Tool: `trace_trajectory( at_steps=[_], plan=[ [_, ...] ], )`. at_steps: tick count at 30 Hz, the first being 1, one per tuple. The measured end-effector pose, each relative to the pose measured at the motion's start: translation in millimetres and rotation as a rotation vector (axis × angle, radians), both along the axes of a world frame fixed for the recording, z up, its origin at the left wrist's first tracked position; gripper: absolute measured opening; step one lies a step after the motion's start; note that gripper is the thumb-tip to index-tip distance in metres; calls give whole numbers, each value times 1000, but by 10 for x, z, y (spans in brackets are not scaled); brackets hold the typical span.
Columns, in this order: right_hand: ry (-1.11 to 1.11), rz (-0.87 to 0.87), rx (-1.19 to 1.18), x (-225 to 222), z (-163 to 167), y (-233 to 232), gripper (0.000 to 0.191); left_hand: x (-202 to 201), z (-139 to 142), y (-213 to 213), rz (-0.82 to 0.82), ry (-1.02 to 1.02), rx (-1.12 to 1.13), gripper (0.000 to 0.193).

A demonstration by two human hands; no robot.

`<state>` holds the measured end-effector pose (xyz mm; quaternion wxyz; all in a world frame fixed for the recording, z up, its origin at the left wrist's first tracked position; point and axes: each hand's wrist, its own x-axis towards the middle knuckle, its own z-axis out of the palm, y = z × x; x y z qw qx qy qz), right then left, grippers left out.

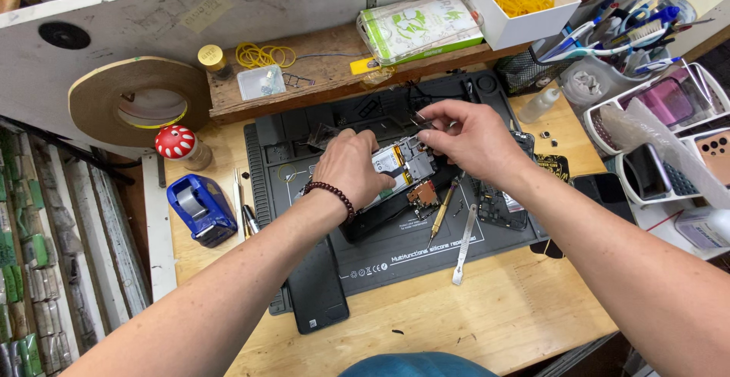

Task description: The person works at a repair bench disassembling a smartphone, using fingers and small tools to pry open the device, detach internal components, and lift out the battery. They handle the phone chassis, flex cables, and small screws on a magnetic repair mat throughout the clip.

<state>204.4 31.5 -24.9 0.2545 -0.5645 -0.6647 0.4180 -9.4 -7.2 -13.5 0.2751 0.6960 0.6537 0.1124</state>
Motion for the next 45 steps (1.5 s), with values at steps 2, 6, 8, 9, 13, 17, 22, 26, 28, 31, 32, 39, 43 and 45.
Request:
trace_trajectory(
  at_steps=[2,6,8,9,13,17,22,26,28,31,32,39,43,45],
  plan=[
    [37,24,46,-30,83,-32,28,11,13,-27,18,-7,-8,53],
    [-129,168,325,-32,194,-147,25,35,43,-67,22,-26,35,50],
    [-189,230,450,-31,211,-210,25,49,46,-87,33,-17,29,43],
    [-180,224,454,-30,219,-226,25,56,47,-87,40,-14,28,40],
    [-166,197,435,-57,214,-269,25,42,40,-85,-44,5,169,34],
    [-195,213,488,-35,205,-276,25,59,45,-94,-51,6,216,32],
    [-189,229,519,-19,171,-282,25,82,81,-53,42,-88,104,28],
    [-180,227,508,-15,174,-297,26,47,70,46,133,-275,20,23],
    [-183,215,487,-26,185,-300,26,22,40,91,163,-352,5,21],
    [-178,220,479,-45,200,-320,27,10,-27,122,195,-390,1,19],
    [-174,226,481,-53,204,-326,27,8,-48,126,200,-399,2,19],
    [-151,185,448,-80,231,-353,26,8,-115,154,233,-448,-48,15],
    [-104,164,448,-73,234,-353,22,5,-121,148,235,-439,-62,15],
    [-103,182,451,-61,236,-342,19,7,-125,153,232,-428,-68,14]
  ],
)
